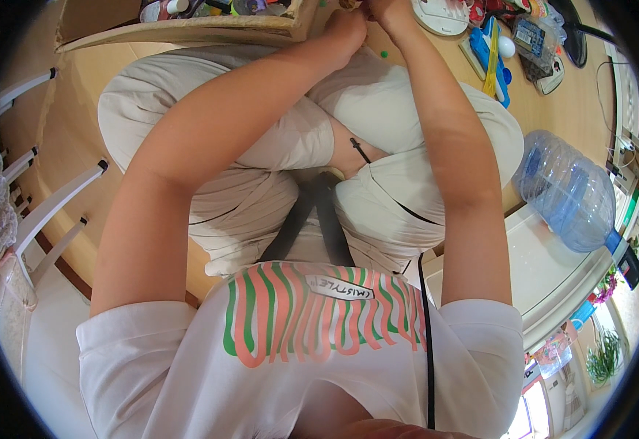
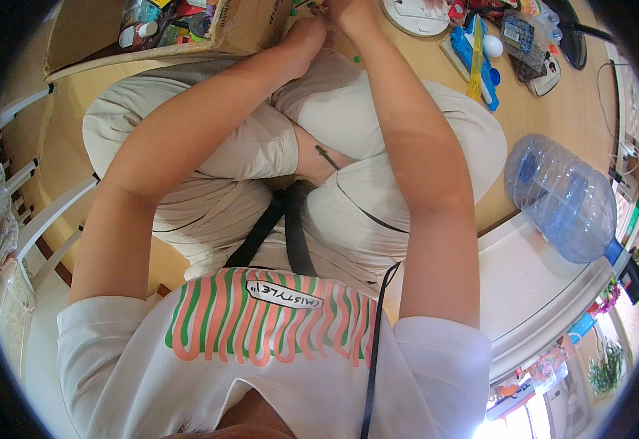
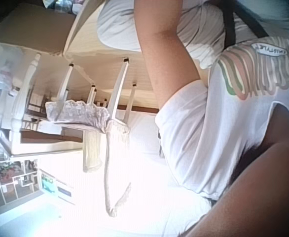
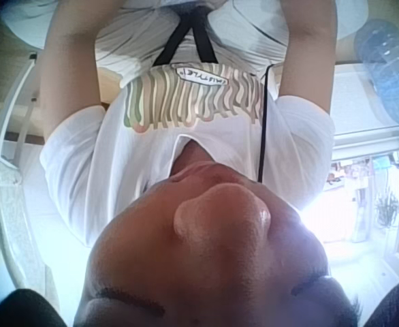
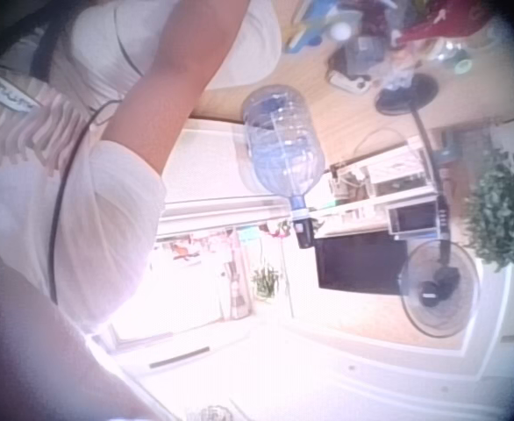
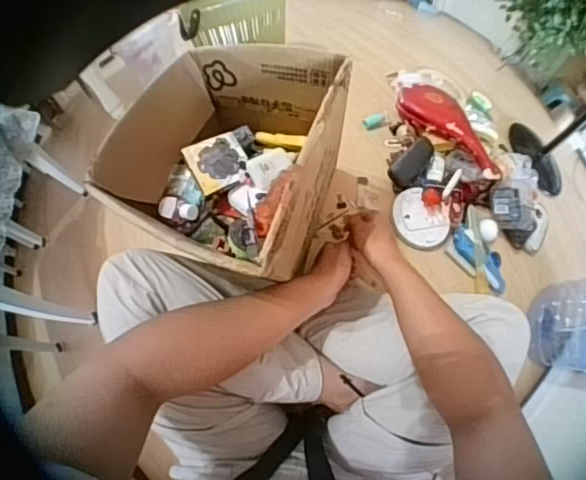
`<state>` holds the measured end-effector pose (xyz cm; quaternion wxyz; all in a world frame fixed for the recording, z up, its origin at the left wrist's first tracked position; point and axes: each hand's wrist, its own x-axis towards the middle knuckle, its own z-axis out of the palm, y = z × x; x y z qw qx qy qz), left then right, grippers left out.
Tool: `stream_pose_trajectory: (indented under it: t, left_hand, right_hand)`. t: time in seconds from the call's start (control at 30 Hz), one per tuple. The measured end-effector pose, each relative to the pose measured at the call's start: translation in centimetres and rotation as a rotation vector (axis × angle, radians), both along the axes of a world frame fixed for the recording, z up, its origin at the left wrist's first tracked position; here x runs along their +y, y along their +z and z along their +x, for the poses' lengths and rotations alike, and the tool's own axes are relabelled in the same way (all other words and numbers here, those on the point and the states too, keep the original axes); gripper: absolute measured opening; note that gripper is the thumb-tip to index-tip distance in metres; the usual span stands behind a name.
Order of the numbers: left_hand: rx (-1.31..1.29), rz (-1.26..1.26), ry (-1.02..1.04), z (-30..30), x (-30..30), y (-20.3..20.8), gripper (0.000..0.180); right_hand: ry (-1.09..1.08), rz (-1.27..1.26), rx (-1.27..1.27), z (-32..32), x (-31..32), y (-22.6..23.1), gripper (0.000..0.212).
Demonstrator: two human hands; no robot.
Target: The person picks up several small plastic objects from a cardboard box and the floor, then places them onto a flat beige surface.
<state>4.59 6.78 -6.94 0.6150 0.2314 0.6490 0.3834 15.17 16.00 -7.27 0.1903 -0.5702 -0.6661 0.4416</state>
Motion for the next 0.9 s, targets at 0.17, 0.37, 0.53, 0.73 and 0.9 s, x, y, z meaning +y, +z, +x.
stream_pose_trajectory:
  t: [0.17,0.37,0.53,0.73,0.9]
  left_hand:
    - [0.077,-0.026,0.021,-0.6,0.0,0.2,0.036]
    - [0.15,0.017,-0.062,0.4,0.0,1.9,0.028]
    - [0.159,0.025,-0.01,0.1,-0.1,1.6,0.024]
    - [-0.012,0.012,0.069,0.4,0.2,1.8,0.024]
    - [-0.012,0.019,0.01,-0.3,0.2,0.4,0.027]
  right_hand:
    - [-0.091,0.196,-0.528,-0.4,-1.8,4.0,0.033]
    - [0.11,-0.045,-0.952,2.4,-0.1,-0.3,0.068]
    - [-0.08,-0.199,-0.903,0.4,-0.6,-1.0,0.07]
    - [0.302,-0.119,-0.867,0.7,0.4,-2.6,0.059]
    - [0.347,-0.077,-0.892,0.8,0.2,-2.6,0.037]
